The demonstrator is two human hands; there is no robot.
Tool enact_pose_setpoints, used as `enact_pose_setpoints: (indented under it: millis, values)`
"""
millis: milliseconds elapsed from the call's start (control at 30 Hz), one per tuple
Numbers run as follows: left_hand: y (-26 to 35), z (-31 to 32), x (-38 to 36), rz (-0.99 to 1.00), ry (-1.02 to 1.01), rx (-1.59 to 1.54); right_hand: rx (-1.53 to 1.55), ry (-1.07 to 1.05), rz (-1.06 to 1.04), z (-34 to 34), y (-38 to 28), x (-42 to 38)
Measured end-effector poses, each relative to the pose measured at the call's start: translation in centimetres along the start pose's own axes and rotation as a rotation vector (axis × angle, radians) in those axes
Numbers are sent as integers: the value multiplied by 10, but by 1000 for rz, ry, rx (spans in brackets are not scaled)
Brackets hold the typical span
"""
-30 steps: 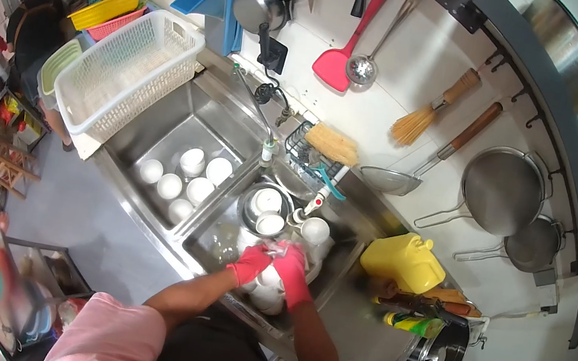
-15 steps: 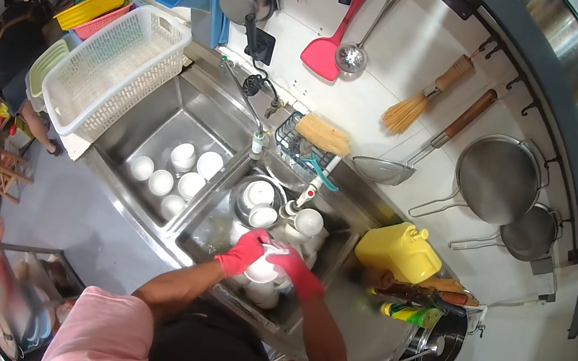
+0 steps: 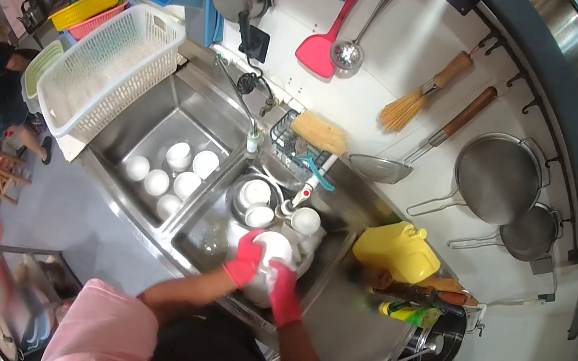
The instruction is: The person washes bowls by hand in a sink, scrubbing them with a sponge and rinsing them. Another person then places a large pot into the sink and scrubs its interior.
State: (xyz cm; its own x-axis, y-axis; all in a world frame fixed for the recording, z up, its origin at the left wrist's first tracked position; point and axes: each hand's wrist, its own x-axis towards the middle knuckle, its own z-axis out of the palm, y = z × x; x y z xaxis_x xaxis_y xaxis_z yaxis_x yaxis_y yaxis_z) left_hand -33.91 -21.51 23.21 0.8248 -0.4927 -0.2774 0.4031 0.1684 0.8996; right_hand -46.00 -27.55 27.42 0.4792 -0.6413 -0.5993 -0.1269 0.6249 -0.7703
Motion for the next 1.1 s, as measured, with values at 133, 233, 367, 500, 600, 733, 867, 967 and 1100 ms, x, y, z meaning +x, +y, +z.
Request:
enact_pose_setpoints:
  millis: [133,233,367,500,600,733,867,967,1100]
  values:
    - [-82,-35,28,225,-197,743,-1084,-517,-1215,-20,-27,7]
    - [18,-21,37,-237,-421,290,-266,-379,-207,-18,-30,-6]
    - [-35,4,-5,73,263,-69,-681,-180,-757,13,10,-3]
    - [85,-2,18,-231,-647,189,-678,-625,-854,-29,-27,6]
    - [44,17,-14,110,-22,69,28,-27,153,11,-24,-15]
    - [0,-6,-9,-46,-41,135,-280,-324,-161,-3,-19,-12]
    - [76,-11,-6,179,-531,654,-276,-326,126,-5,-62,-34]
    - [40,-2,-7,-363,-211,313,-307,-11,-424,43,-49,-50]
    - [-10,-15,-6,-902,-217,-119,-537,39,-913,42,-33,-27]
